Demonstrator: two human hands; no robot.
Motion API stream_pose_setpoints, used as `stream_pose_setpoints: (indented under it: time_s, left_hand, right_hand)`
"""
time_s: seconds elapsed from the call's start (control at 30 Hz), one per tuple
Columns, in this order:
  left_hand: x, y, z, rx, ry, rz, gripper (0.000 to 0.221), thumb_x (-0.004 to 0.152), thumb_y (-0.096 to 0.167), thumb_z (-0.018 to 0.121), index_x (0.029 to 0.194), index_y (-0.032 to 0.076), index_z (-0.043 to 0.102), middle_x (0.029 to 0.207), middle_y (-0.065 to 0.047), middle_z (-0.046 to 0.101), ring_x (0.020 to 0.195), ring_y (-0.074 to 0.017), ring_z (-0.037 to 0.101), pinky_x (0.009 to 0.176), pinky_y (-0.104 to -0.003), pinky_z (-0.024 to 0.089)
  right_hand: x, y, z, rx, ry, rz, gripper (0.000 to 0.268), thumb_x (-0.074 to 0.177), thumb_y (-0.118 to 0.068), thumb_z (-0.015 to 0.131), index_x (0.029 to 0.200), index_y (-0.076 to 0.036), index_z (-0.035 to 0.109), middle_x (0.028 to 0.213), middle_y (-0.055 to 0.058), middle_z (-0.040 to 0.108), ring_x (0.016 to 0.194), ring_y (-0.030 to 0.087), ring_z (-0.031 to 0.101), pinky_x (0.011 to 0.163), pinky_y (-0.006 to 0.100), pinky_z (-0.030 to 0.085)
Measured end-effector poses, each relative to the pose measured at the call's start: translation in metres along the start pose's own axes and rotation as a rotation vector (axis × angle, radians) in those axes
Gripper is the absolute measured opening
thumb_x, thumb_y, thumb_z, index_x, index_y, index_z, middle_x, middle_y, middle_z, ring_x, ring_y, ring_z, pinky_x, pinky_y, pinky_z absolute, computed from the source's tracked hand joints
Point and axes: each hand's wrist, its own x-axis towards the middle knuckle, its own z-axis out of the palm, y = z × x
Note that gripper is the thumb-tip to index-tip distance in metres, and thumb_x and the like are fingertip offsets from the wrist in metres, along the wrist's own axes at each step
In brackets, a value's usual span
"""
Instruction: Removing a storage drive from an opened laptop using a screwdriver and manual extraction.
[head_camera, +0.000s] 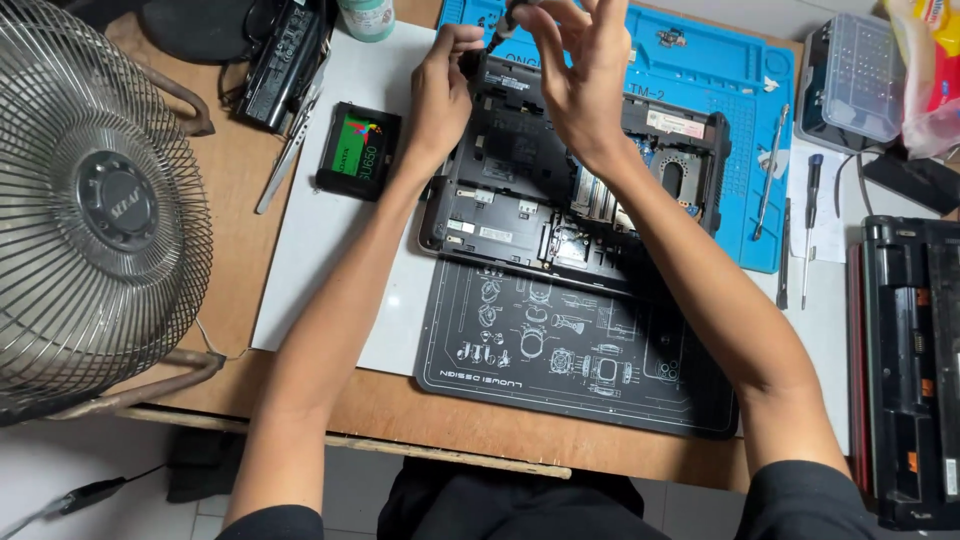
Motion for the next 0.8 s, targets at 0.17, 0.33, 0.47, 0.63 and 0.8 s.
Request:
stream_pose_setpoints:
  time_s: [0.17, 0.33, 0.47, 0.63, 0.8]
  left_hand:
    - [0.003, 0.017, -0.003, -0.069, 0.041, -0.015, 0.045, 0.087, -0.018, 0.029, 0.113, 0.006, 0.057, 0.109, -0.013, 0.068, 0.110, -0.0277, 0.069, 0.098, -0.032, 0.052]
    - [0.004, 0.018, -0.002, 0.015, 0.066, -0.053, 0.034, 0.088, -0.012, 0.034, 0.103, 0.005, 0.059, 0.096, -0.012, 0.070, 0.096, -0.0281, 0.071, 0.086, -0.033, 0.053]
    - [0.006, 0.018, -0.003, 0.044, 0.085, -0.044, 0.031, 0.085, -0.010, 0.036, 0.099, 0.007, 0.058, 0.091, -0.008, 0.068, 0.087, -0.0257, 0.068, 0.080, -0.032, 0.049]
    - [0.005, 0.015, -0.001, 0.034, 0.109, -0.044, 0.028, 0.087, -0.009, 0.039, 0.096, 0.006, 0.060, 0.091, -0.008, 0.070, 0.088, -0.0255, 0.069, 0.079, -0.033, 0.050]
    - [0.004, 0.017, -0.002, 0.004, 0.104, -0.023, 0.024, 0.091, -0.008, 0.040, 0.098, 0.006, 0.058, 0.092, -0.010, 0.068, 0.090, -0.0255, 0.068, 0.079, -0.033, 0.050]
  right_hand:
    - [0.005, 0.014, 0.012, -0.040, -0.021, -0.010, 0.043, 0.112, 0.012, 0.060, 0.141, -0.012, 0.037, 0.117, 0.020, 0.070, 0.107, 0.034, 0.077, 0.094, 0.044, 0.069]
    - [0.013, 0.022, 0.014, -0.147, -0.022, -0.004, 0.017, 0.113, -0.007, 0.062, 0.126, -0.008, 0.050, 0.109, 0.014, 0.071, 0.101, 0.029, 0.076, 0.080, 0.038, 0.065]
    - [0.024, 0.017, 0.019, -0.163, -0.004, -0.047, 0.006, 0.111, -0.008, 0.063, 0.114, -0.006, 0.058, 0.094, 0.011, 0.070, 0.081, 0.023, 0.076, 0.070, 0.035, 0.066]
    - [0.021, 0.027, 0.016, -0.232, -0.036, -0.053, 0.007, 0.112, -0.004, 0.059, 0.118, -0.005, 0.056, 0.104, 0.013, 0.064, 0.087, 0.028, 0.070, 0.073, 0.038, 0.063]
    - [0.028, 0.013, 0.019, -0.140, -0.110, -0.024, 0.003, 0.112, -0.004, 0.056, 0.114, -0.002, 0.054, 0.101, 0.015, 0.061, 0.086, 0.028, 0.068, 0.080, 0.038, 0.064]
